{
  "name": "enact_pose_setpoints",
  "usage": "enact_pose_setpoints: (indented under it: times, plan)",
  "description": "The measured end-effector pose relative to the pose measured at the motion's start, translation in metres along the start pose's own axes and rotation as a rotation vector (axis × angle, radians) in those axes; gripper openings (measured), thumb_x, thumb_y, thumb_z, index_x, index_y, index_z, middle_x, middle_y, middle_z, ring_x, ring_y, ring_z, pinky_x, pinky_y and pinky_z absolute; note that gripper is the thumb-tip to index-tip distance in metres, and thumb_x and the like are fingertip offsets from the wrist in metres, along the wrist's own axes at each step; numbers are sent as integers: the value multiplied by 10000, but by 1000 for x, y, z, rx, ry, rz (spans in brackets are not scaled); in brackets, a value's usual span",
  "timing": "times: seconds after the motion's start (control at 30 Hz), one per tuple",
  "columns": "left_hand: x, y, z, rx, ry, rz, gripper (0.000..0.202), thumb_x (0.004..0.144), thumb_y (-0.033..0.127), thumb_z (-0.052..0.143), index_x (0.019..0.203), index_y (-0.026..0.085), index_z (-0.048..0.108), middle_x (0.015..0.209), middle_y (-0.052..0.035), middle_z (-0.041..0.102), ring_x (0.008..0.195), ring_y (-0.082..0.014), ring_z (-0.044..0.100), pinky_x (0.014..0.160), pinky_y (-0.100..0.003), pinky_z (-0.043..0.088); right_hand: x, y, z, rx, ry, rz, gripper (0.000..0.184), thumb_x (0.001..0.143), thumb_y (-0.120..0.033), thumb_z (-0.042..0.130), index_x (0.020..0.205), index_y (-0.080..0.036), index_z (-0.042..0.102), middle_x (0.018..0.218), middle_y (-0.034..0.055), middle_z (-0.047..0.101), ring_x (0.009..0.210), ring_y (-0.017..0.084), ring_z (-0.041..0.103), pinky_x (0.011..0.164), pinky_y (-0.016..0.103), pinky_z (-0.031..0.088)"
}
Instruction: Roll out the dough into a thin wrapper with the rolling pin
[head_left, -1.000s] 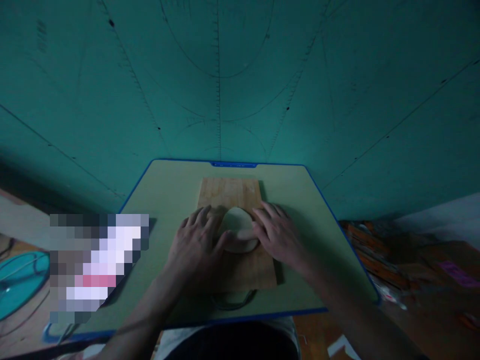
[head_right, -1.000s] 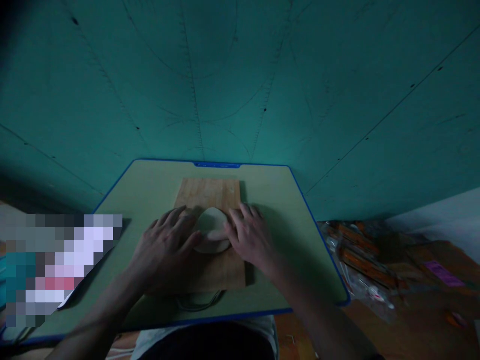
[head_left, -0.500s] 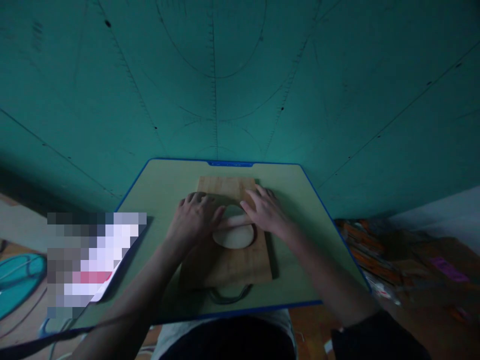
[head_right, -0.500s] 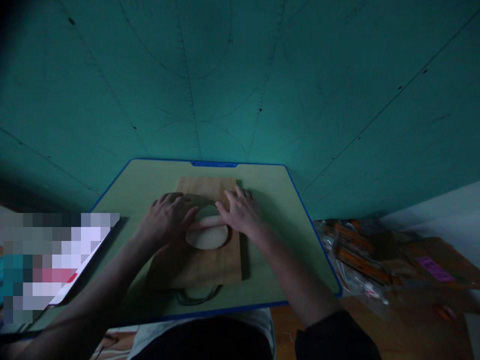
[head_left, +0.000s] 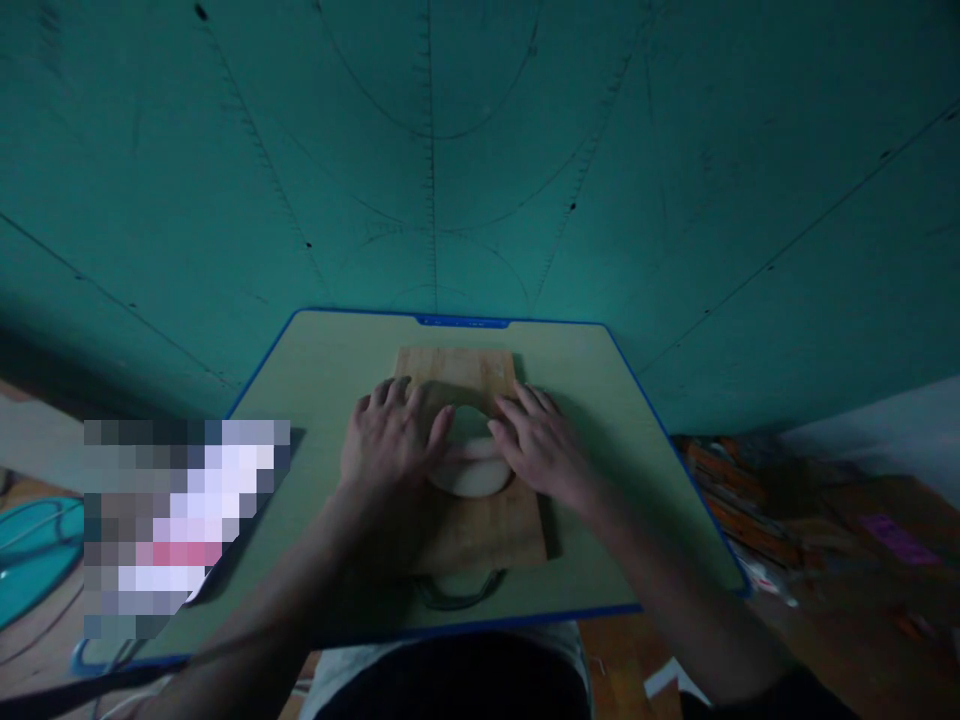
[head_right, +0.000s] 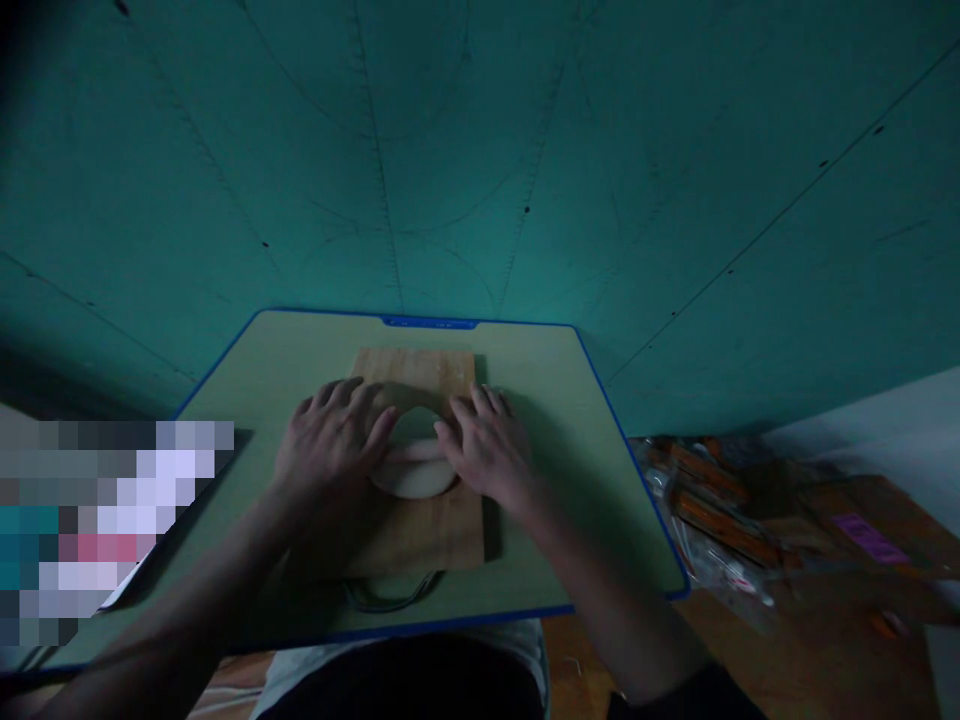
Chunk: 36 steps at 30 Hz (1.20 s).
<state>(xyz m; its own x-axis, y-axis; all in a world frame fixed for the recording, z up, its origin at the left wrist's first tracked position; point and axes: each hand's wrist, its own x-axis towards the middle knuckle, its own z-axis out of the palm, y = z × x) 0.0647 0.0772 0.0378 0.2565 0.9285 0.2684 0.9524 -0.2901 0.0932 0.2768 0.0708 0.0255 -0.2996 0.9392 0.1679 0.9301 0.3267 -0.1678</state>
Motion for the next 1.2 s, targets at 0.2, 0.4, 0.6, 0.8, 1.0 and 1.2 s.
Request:
enact_pose_setpoints:
  times: [0.2,0.4,0.6,0.8,1.0,1.2]
  plan:
    - [12,0,-3,0,-22,-31,532,1020,495,309,1212,110,622,1269,-213,657,1167,-377,605,882,-497,514,13,3,1,-11,-14,17,545,1034,-483,356,1397,-150,591,1483,186,540,1378,319,495,1136,513,385]
    - [-34,5,-2,-24,66,64,442,1021,424,345,1252,155,609,1301,-174,657,1238,-355,571,959,-498,480,-43,-12,-3,-57,51,-80,548,1027,-425,383,1468,-128,517,1531,183,492,1417,337,441,1164,541,355]
    - [9,8,-2,-2,-35,-46,495,1006,497,386,1240,129,620,1365,-211,609,1209,-368,593,932,-487,493,0,4,5,-1,8,-22,542,1044,-453,335,1388,-130,601,1459,181,569,1387,308,489,1150,486,382]
    - [7,7,1,15,-16,-46,534,1011,508,398,1304,105,591,1479,-251,513,1342,-382,514,1022,-508,457,3,8,14,-13,75,-19,571,1031,-474,364,1433,-117,556,1529,220,480,1405,358,462,1130,566,377]
    - [-39,11,6,4,68,33,475,1003,456,435,1343,158,583,1462,-207,553,1356,-375,509,1066,-534,429,-47,-9,10,-79,149,-96,562,1025,-428,384,1480,-120,504,1558,204,450,1442,362,402,1159,567,341]
    - [12,11,4,14,-72,-41,493,1011,484,390,1190,110,656,1365,-229,613,1275,-373,562,988,-504,480,4,1,8,-75,56,23,568,1027,-493,381,1415,-133,587,1531,207,483,1405,336,461,1156,500,362]
